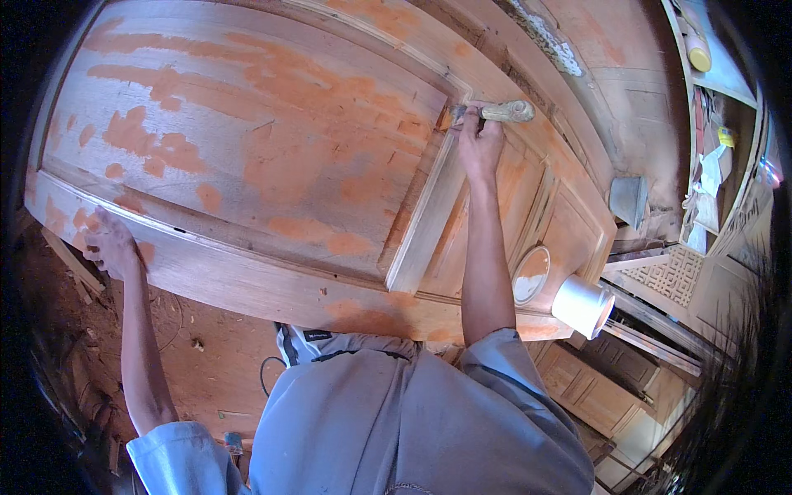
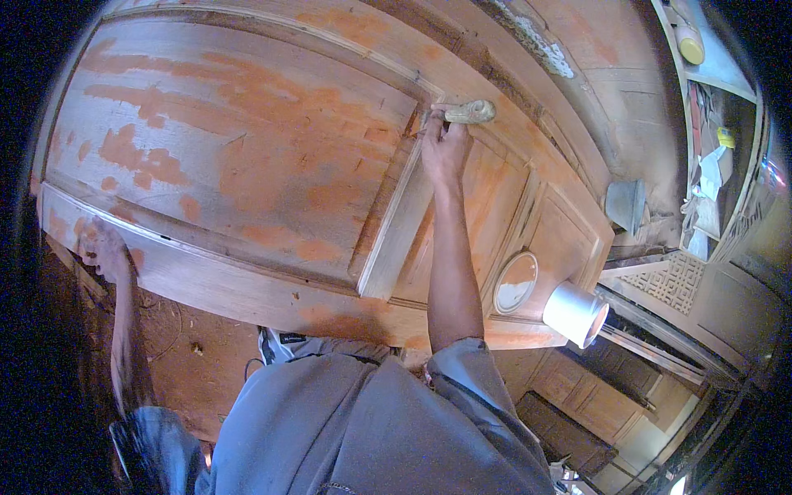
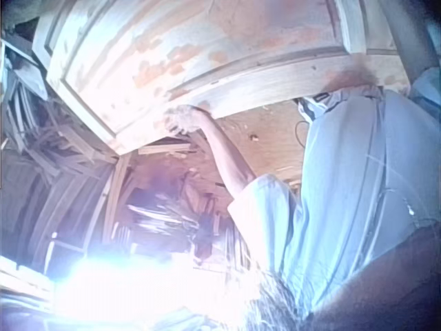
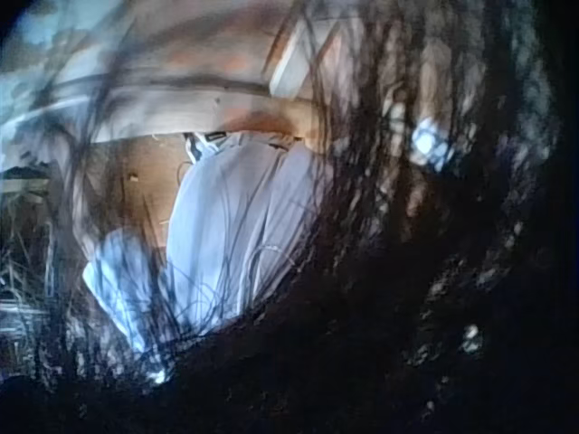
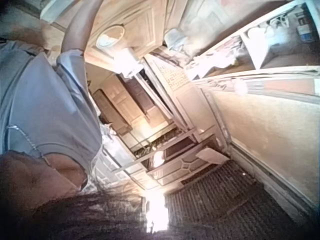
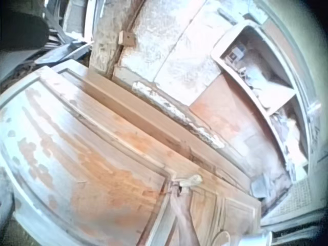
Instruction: The person applies wood putty to a wooden door with a brush and a putty knife. They dip the brush into a bucket of filler and spread it onto the door surface, then they use a metal putty knife to scrape the excess filler and smooth it over the wood panels.
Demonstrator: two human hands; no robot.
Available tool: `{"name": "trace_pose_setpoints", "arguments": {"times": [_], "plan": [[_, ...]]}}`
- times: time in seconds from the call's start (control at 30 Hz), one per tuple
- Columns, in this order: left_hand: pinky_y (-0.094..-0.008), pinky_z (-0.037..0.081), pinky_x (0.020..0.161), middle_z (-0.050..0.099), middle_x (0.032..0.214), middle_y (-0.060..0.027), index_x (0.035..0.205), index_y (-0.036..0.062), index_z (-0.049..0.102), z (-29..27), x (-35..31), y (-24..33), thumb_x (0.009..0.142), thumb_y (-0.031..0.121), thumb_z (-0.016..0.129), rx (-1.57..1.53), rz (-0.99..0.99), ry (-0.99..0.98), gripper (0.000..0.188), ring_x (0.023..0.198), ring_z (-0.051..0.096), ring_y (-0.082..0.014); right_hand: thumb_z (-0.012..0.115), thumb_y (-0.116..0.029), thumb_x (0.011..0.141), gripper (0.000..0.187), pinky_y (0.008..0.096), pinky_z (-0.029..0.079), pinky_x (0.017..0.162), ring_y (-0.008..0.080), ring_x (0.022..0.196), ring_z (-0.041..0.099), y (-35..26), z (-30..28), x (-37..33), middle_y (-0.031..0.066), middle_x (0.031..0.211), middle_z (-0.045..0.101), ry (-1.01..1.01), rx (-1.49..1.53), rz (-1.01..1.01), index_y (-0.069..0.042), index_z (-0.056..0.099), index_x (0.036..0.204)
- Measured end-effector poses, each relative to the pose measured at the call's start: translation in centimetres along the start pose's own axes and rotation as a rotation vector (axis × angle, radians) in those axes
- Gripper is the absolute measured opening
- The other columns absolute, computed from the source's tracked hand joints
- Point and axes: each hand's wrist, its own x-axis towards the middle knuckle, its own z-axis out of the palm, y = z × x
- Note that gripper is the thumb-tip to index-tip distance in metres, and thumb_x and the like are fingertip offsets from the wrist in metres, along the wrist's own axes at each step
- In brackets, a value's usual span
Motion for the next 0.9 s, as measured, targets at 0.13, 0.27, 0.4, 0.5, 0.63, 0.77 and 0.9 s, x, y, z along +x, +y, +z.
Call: {"name": "trace_pose_setpoints", "arguments": {"times": [0.13, 0.27, 0.4, 0.5, 0.63, 0.77, 0.9], "plan": [[-0.0558, 0.032, 0.108, 0.018, 0.152, -0.0311, 0.149, 0.0048, 0.022, 0.4, 0.2, -0.2, 0.087, 0.078, 0.028, 0.001, 0.009, 0.009, 0.096, 0.137, 0.027, -0.0502, 0.052, -0.011, 0.097, 0.016, 0.0291, 0.056, 0.063, 0.015, 0.073, 0.064, -0.1, 0.3, 0.0, 0.0099, 0.087, 0.064, -0.003, -0.089, -0.09, 0.001, 0.059, 0.104], [-0.0563, 0.032, 0.108, 0.018, 0.152, -0.0303, 0.149, 0.005, 0.022, 1.0, 0.9, -0.7, 0.087, 0.078, 0.028, 0.014, 0.016, 0.023, 0.096, 0.137, 0.027, -0.051, 0.049, -0.012, 0.099, 0.017, 0.031, 0.059, 0.065, 0.0179, 0.076, 0.065, 0.1, 0.0, -0.2, 0.0101, 0.09, 0.061, -0.016, 0.175, 0.035, 0.002, 0.056, 0.106], [-0.0567, 0.032, 0.108, 0.017, 0.153, -0.0297, 0.149, 0.0054, 0.022, 0.8, 0.6, -0.8, 0.087, 0.078, 0.028, 0.006, 0.004, 0.003, 0.096, 0.136, 0.027, -0.0519, 0.048, -0.014, 0.1, 0.02, 0.036, 0.061, 0.072, 0.0228, 0.079, 0.066, 1.6, -0.9, -0.4, 0.0151, 0.105, 0.058, -0.026, 0.469, 0.171, -0.001, 0.05, 0.115], [-0.057, 0.032, 0.108, 0.015, 0.154, -0.0299, 0.149, 0.0062, 0.022, -0.6, -0.8, 0.7, 0.087, 0.078, 0.028, -0.052, -0.002, -0.065, 0.096, 0.136, 0.027, -0.0528, 0.054, -0.021, 0.099, 0.025, 0.0409, 0.06, 0.078, 0.0259, 0.083, 0.066, 3.5, -1.9, -1.1, 0.0146, 0.107, 0.057, 0.076, 0.746, 0.284, -0.004, 0.05, 0.116], [-0.0562, 0.033, 0.108, 0.014, 0.154, -0.0298, 0.149, 0.0058, 0.022, -1.5, -1.7, 1.5, 0.086, 0.079, 0.028, -0.053, -0.008, -0.008, 0.096, 0.135, 0.029, -0.0528, 0.057, -0.023, 0.097, 0.025, 0.0435, 0.059, 0.08, 0.0274, 0.084, 0.066, 1.9, -3.3, -1.3, 0.0127, 0.102, 0.059, 0.124, 0.738, 0.305, -0.005, 0.053, 0.115], [-0.0558, 0.033, 0.108, 0.015, 0.154, -0.0282, 0.149, 0.0055, 0.022, -0.6, -0.2, 0.2, 0.086, 0.079, 0.027, 0.002, -0.01, 0.052, 0.096, 0.134, 0.031, -0.0531, 0.052, -0.017, 0.099, 0.021, 0.0383, 0.06, 0.077, 0.0209, 0.082, 0.065, 0.6, -3.0, -0.9, 0.0101, 0.096, 0.058, -0.008, 0.375, 0.184, -0.001, 0.053, 0.113], [-0.0561, 0.033, 0.108, 0.016, 0.153, -0.0286, 0.148, 0.0056, 0.023, -1.1, -0.9, 0.7, 0.087, 0.079, 0.027, -0.014, 0.035, -0.015, 0.096, 0.134, 0.032, -0.0529, 0.048, -0.011, 0.1, 0.017, 0.0328, 0.06, 0.073, 0.0152, 0.079, 0.064, 0.8, -2.5, -1.1, 0.0066, 0.089, 0.059, -0.037, 0.125, 0.086, 0.001, 0.055, 0.11]]}}
